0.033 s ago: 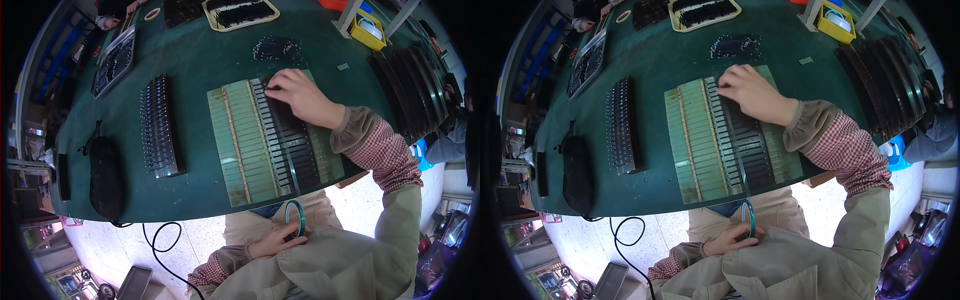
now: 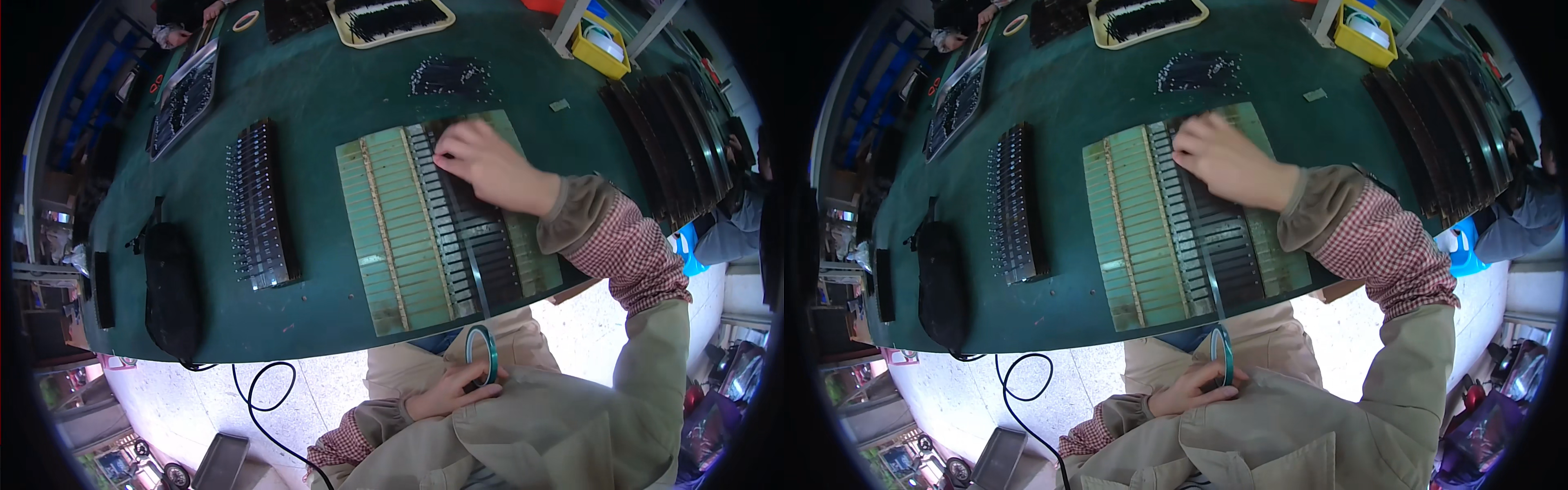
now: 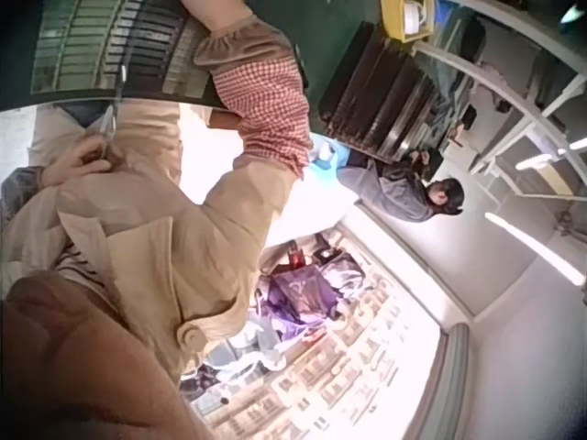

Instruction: The person assembles small electronic components into a carrier strip on an anti-static mat, using an alignment tool to precisely place each component from a component tray into the strip.

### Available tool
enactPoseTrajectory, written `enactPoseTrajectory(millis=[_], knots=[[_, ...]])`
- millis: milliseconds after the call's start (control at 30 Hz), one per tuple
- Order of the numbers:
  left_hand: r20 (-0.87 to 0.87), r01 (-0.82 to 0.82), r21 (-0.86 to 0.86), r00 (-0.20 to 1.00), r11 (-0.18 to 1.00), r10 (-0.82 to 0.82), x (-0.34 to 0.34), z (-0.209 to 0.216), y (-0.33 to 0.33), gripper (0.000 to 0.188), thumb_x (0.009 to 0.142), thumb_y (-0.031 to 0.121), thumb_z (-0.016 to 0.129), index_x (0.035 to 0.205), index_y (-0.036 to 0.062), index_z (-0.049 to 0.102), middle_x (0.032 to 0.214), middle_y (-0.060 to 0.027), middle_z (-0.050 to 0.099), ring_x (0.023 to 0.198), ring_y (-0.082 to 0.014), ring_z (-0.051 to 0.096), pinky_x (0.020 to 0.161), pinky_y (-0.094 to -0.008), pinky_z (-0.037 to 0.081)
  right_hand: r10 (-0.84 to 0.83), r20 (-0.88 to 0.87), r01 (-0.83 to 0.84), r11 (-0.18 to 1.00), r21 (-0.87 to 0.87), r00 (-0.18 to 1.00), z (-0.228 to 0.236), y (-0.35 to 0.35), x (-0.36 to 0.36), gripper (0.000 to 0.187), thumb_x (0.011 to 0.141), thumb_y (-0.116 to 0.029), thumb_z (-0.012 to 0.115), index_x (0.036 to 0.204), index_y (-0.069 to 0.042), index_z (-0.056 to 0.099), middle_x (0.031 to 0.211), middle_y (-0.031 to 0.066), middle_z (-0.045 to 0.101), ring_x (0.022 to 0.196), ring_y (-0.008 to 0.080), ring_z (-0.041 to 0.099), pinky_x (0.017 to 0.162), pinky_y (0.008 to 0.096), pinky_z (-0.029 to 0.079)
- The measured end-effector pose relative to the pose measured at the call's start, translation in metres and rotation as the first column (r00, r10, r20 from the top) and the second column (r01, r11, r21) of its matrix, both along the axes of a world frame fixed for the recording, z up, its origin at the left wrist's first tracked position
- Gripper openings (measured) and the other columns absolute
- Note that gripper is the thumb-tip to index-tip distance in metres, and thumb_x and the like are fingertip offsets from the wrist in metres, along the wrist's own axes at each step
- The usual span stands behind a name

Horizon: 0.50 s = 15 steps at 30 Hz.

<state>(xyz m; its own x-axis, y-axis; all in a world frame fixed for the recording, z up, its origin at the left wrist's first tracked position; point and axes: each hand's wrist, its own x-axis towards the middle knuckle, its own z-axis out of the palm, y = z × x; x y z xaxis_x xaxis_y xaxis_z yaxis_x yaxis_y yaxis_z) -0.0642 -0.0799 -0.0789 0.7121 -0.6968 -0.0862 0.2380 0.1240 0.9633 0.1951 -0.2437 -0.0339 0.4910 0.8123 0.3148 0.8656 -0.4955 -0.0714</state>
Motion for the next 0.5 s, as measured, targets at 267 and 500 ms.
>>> enactPoseTrajectory(millis=[267, 500], knots=[[-0.011, 0.004, 0.025, 1.000, 1.000, -0.004, -0.006, 0.003, 0.003, 0.026, 0.089, 0.014, 0.064, 0.112, 0.0029, 0.059, 0.098, -0.0068, 0.064, 0.088, -0.0140, 0.062, 0.073, -0.0260, 0.049, 0.007, -0.041, -0.007, 1.000, 0.015, 0.999, 0.001, -0.003, -0.008, 0.039, 0.074, 0.000, 0.053, 0.112, 0.006, 0.058, 0.114, 0.0151, 0.053, 0.114, 0.0297, 0.046, 0.099, 0.0387, 0.036], [0.018, -0.033, 0.013, 0.999, 0.999, 0.033, -0.004, 0.003, 0.003, 0.025, 0.089, 0.018, 0.064, 0.109, 0.0043, 0.059, 0.093, -0.0066, 0.063, 0.081, -0.0162, 0.062, 0.072, -0.0280, 0.049, 0.010, -0.077, -0.007, 0.999, 0.037, 0.997, 0.001, -0.008, -0.013, 0.042, 0.071, 0.000, 0.054, 0.113, 0.006, 0.057, 0.113, 0.0154, 0.053, 0.112, 0.0298, 0.047, 0.098, 0.0390, 0.038]])
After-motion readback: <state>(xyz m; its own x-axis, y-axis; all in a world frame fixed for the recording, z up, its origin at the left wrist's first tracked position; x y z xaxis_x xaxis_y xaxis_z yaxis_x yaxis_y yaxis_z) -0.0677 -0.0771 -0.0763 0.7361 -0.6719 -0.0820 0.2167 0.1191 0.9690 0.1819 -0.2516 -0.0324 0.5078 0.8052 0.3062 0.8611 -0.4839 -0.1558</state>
